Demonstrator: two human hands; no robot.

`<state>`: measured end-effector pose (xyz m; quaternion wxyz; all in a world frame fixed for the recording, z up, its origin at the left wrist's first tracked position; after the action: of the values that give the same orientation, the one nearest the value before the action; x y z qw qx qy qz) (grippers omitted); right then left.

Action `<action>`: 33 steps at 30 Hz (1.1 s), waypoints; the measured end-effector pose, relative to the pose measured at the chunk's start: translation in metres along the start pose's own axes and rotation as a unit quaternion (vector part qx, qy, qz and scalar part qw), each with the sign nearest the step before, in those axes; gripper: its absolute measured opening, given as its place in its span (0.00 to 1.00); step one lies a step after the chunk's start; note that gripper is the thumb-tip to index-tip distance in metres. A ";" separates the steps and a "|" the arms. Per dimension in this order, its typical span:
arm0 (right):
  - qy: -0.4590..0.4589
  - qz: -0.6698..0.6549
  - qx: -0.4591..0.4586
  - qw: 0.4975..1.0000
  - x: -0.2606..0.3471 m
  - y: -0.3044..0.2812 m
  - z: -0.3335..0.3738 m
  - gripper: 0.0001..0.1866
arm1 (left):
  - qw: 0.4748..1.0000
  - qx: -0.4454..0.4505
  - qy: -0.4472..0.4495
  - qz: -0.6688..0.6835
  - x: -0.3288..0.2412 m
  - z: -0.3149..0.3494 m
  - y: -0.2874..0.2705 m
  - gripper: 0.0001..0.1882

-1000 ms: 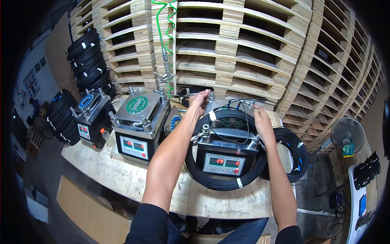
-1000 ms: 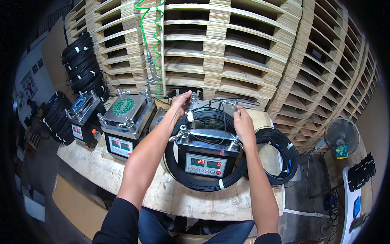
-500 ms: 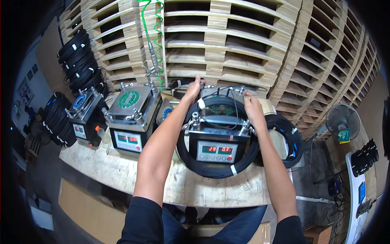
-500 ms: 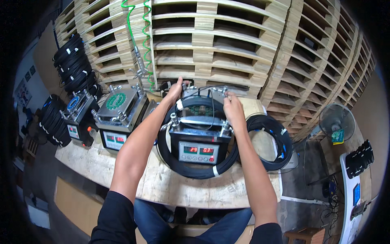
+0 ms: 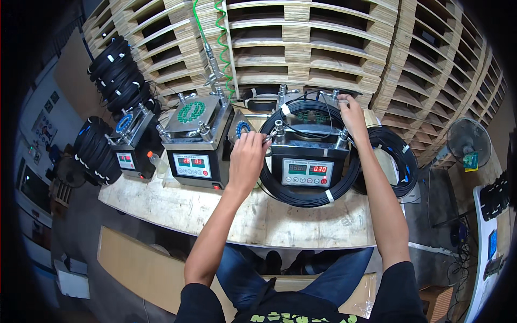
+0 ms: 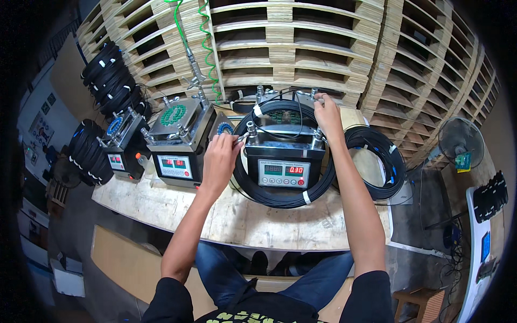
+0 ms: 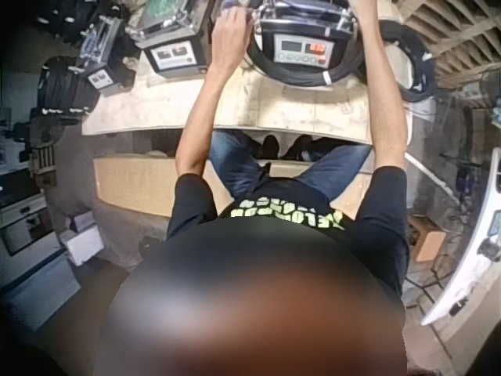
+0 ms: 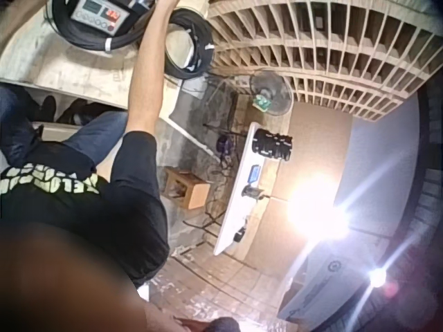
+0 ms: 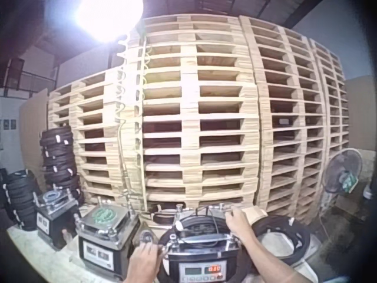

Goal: The recorder operates and services multiple cable processing machines on a workbench.

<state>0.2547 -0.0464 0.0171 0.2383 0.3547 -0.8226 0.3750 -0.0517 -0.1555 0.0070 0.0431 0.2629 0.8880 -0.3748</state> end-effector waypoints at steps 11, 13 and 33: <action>-0.070 -0.026 -0.023 0.997 -0.022 0.012 -0.003 0.12 | 0.984 0.089 -0.156 0.011 0.005 0.002 -0.002 0.21; -0.066 -0.012 -0.023 0.997 -0.018 0.007 -0.003 0.12 | 0.965 0.098 -0.238 0.050 0.000 0.002 0.001 0.25; -0.010 -0.061 -0.127 0.990 0.029 -0.058 0.113 0.13 | 0.979 0.028 -0.103 0.171 -0.014 -0.020 0.002 0.33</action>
<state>0.2661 -0.1740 -0.0057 0.2955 0.3750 -0.8428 0.2486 -0.0365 -0.1465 0.0240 0.1910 0.3722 0.8098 -0.4114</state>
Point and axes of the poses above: each hand's wrist, its own z-axis away from the middle knuckle, its own y-axis out of the palm, x = y × z, the point moved 4 cm from there along -z, towards the middle knuckle, and after that the axes turned 12 degrees about -y, right-handed, at the moved point
